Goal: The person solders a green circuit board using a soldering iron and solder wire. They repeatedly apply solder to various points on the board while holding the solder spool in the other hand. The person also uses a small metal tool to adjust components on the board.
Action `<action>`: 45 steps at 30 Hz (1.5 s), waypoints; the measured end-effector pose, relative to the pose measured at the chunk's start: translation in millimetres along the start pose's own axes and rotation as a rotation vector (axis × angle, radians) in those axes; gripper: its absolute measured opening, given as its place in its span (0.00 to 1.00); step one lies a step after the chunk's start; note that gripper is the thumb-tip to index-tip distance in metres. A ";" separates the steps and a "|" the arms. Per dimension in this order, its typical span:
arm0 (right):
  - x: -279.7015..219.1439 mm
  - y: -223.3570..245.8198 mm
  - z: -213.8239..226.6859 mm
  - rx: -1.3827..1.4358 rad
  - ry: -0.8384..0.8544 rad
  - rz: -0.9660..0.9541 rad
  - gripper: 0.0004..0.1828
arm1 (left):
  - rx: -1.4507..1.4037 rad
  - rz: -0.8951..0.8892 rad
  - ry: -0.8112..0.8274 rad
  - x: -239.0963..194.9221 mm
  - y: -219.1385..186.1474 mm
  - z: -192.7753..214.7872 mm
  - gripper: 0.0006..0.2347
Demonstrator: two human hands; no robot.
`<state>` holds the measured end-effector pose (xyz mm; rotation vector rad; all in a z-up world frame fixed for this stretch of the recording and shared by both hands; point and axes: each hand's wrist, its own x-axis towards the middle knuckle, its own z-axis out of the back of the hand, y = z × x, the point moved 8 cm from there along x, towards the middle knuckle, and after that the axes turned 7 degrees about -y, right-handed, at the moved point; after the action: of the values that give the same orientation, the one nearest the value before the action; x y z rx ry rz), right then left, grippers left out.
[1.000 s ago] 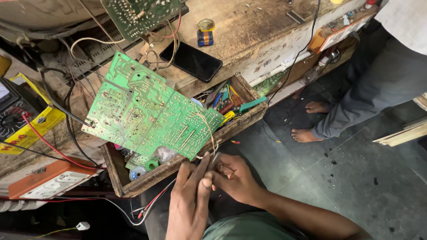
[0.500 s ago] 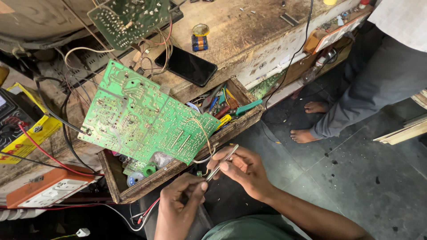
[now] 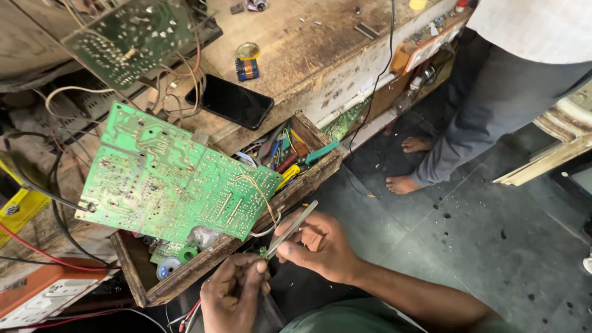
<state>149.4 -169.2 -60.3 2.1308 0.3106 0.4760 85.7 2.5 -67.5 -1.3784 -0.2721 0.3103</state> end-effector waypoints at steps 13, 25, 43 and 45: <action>8.5 38.5 -5.1 -0.288 0.245 -0.043 0.12 | -0.181 0.002 0.032 -4.3 -5.4 -12.2 0.04; 35.0 97.1 73.4 -0.520 0.016 0.271 0.07 | 0.726 -0.424 -0.470 3.8 -60.6 19.0 0.18; 64.7 40.7 -3.1 -1.242 0.155 0.438 0.18 | -0.097 -0.377 -0.491 -9.7 -109.5 77.7 0.20; 59.5 31.6 -26.8 -1.325 0.272 0.617 0.23 | -0.178 -0.351 -0.469 -7.8 -118.4 86.9 0.20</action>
<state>192.1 -144.1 -7.3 0.8073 -0.4532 0.9735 53.3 59.8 64.0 -1.3897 -0.9378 0.3181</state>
